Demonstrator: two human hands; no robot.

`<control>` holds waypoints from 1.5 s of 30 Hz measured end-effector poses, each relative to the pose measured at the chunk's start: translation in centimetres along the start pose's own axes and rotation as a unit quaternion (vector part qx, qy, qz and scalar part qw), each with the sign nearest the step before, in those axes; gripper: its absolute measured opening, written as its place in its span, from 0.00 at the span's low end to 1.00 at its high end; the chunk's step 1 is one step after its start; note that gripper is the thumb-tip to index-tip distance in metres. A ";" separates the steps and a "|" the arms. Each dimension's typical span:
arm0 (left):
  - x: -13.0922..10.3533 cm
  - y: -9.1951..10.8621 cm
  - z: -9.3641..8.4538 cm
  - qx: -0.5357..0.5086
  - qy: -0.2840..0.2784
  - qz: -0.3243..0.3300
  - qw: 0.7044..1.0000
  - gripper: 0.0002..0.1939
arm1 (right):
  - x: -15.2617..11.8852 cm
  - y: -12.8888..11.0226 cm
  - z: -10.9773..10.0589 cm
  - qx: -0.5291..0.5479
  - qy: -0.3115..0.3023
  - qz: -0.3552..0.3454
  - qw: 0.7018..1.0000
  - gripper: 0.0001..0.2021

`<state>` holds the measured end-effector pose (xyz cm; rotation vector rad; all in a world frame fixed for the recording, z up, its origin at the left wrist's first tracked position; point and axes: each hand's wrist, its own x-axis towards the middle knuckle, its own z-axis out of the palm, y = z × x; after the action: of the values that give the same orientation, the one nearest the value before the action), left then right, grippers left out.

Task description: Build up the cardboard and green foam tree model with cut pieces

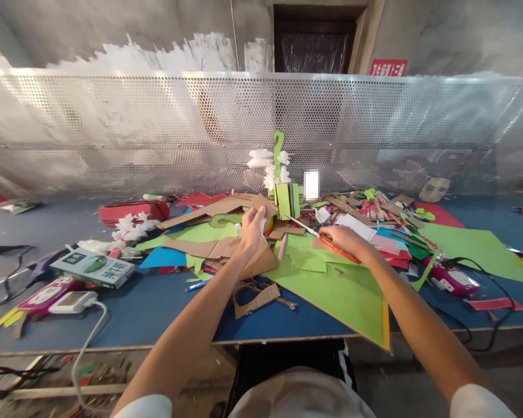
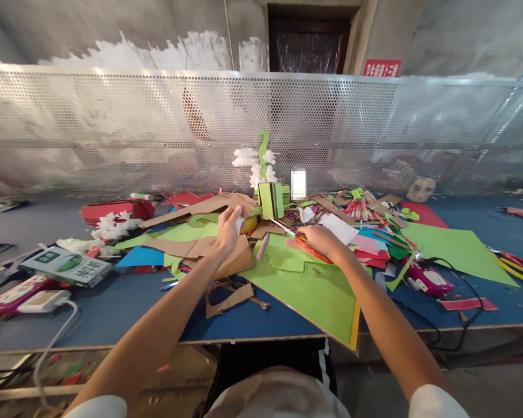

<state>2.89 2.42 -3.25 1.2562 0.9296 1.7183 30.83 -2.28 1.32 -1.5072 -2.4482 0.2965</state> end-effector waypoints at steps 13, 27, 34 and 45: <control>-0.5 -0.1 0.5 0.016 -0.105 -0.048 0.993 0.27 | -1.3 -2.3 1.5 -0.145 -0.109 0.039 0.983 0.13; 3.3 1.5 2.7 0.103 -0.285 -0.105 0.947 0.24 | 8.1 -0.8 -1.9 0.261 -0.073 -0.060 0.961 0.13; 7.9 0.9 4.1 0.114 -0.305 -0.051 0.944 0.16 | 9.9 1.6 -1.0 0.393 -0.043 -0.049 0.917 0.11; 7.2 -0.4 3.5 0.123 -0.362 -0.114 0.917 0.14 | 10.4 2.2 0.5 0.411 -0.068 -0.040 0.908 0.15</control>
<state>4.94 9.45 -0.07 1.7012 0.7982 0.8471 28.03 8.04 1.29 -1.0163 -2.0195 1.2578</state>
